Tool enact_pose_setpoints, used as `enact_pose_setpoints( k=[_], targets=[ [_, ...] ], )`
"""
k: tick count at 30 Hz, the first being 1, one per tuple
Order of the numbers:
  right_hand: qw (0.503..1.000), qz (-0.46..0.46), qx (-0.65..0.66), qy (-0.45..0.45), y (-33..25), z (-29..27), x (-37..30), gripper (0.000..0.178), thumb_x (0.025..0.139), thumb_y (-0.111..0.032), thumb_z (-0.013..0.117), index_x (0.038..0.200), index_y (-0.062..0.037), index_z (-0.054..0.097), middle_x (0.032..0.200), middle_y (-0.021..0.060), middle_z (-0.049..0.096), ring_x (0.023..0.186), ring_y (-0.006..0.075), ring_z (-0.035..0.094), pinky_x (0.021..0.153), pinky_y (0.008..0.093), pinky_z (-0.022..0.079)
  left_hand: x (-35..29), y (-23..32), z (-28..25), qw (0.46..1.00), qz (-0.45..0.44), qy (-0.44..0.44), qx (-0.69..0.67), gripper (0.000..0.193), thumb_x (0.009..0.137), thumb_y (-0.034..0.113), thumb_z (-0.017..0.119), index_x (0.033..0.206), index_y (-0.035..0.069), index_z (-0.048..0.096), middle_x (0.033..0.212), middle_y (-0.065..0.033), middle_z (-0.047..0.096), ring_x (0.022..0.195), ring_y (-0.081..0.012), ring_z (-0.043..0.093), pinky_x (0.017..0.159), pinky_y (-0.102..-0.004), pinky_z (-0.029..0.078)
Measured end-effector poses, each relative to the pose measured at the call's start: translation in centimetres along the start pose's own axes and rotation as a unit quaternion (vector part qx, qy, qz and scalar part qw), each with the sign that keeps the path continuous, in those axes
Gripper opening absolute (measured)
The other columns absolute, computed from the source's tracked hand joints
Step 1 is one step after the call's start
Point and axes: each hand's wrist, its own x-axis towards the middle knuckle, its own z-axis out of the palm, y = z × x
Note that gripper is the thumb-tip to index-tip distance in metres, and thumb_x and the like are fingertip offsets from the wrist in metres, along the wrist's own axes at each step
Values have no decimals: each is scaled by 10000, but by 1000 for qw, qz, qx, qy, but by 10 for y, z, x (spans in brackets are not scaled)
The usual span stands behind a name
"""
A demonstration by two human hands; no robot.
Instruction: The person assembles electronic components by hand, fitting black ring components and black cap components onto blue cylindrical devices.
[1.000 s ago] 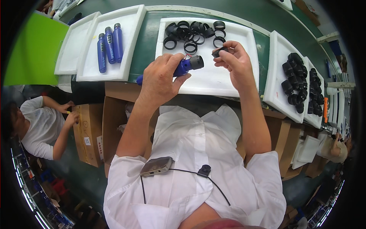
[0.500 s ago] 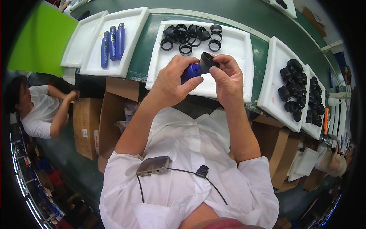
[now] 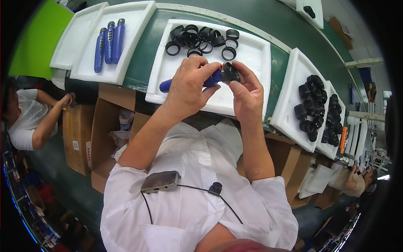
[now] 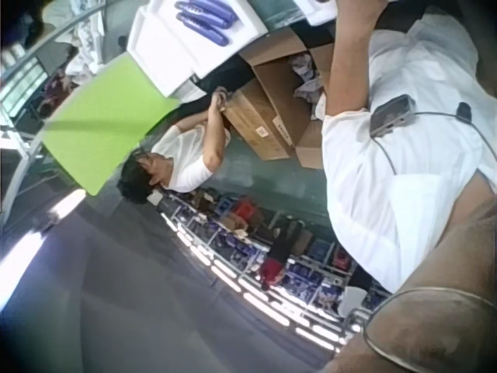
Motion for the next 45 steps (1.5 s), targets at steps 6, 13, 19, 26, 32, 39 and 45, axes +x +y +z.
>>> enact_pose_setpoints(
  k=[6, 13, 19, 26, 32, 39, 45],
  targets=[
    [995, 38, -92, 15, 0, -11, 5, 542, 848, -4, 760, 1348, 77, 569, 1178, 163, 709, 1065, 189, 674, 937, 322, 539, 0, -13, 15, 999, 28, 8, 18, 513, 731, 80, 854, 1198, 62, 643, 1139, -120, 637, 1051, -331, 610, 878, -423, 488],
    [971, 93, -220, -5, -17, -10, 6, 559, 830, -8, 783, 1334, 88, 562, 1153, 169, 709, 1030, 185, 684, 956, 336, 544, -3, -19, 19, 999, 27, -18, -7, 525, 711, 79, 850, 1185, 66, 626, 1122, -107, 657, 1024, -332, 626, 858, -433, 495],
    [945, 100, -305, -59, -21, -11, 9, 528, 819, -61, 815, 1263, 48, 550, 1050, 141, 711, 976, 164, 682, 904, 318, 554, -2, -24, 17, 996, 45, -37, -60, 508, 700, 77, 839, 1152, 89, 607, 1081, -84, 645, 997, -311, 621, 821, -425, 496],
    [871, 93, -465, -133, -24, -8, 13, 568, 763, -214, 877, 1190, 22, 586, 960, 150, 716, 881, 191, 693, 816, 312, 553, -7, -26, 17, 993, 33, -43, -108, 601, 673, 69, 838, 1218, 86, 584, 1051, -104, 652, 966, -323, 627, 818, -422, 499],
    [861, 120, -483, -103, -20, -3, 10, 637, 730, -273, 898, 1219, 10, 604, 981, 158, 719, 860, 226, 702, 810, 330, 564, -4, -25, 15, 995, 72, -65, -28, 634, 688, 113, 839, 1268, 96, 583, 980, -95, 669, 924, -312, 640, 782, -416, 499],
    [887, 19, -448, -107, -33, -5, 11, 574, 802, -234, 842, 1274, 18, 635, 1067, 190, 725, 973, 242, 700, 882, 352, 553, -7, -27, 18, 996, 62, -57, -15, 608, 655, 143, 882, 1198, 75, 618, 959, -109, 686, 841, -320, 657, 728, -410, 514],
    [844, 54, -493, -206, -45, -10, 21, 463, 812, -156, 830, 1216, 11, 678, 1135, 138, 724, 1040, 242, 689, 963, 359, 520, -11, -28, 20, 997, 62, -34, -31, 619, 611, 93, 874, 1179, 76, 627, 966, -109, 688, 853, -325, 658, 729, -416, 511]
  ],
)
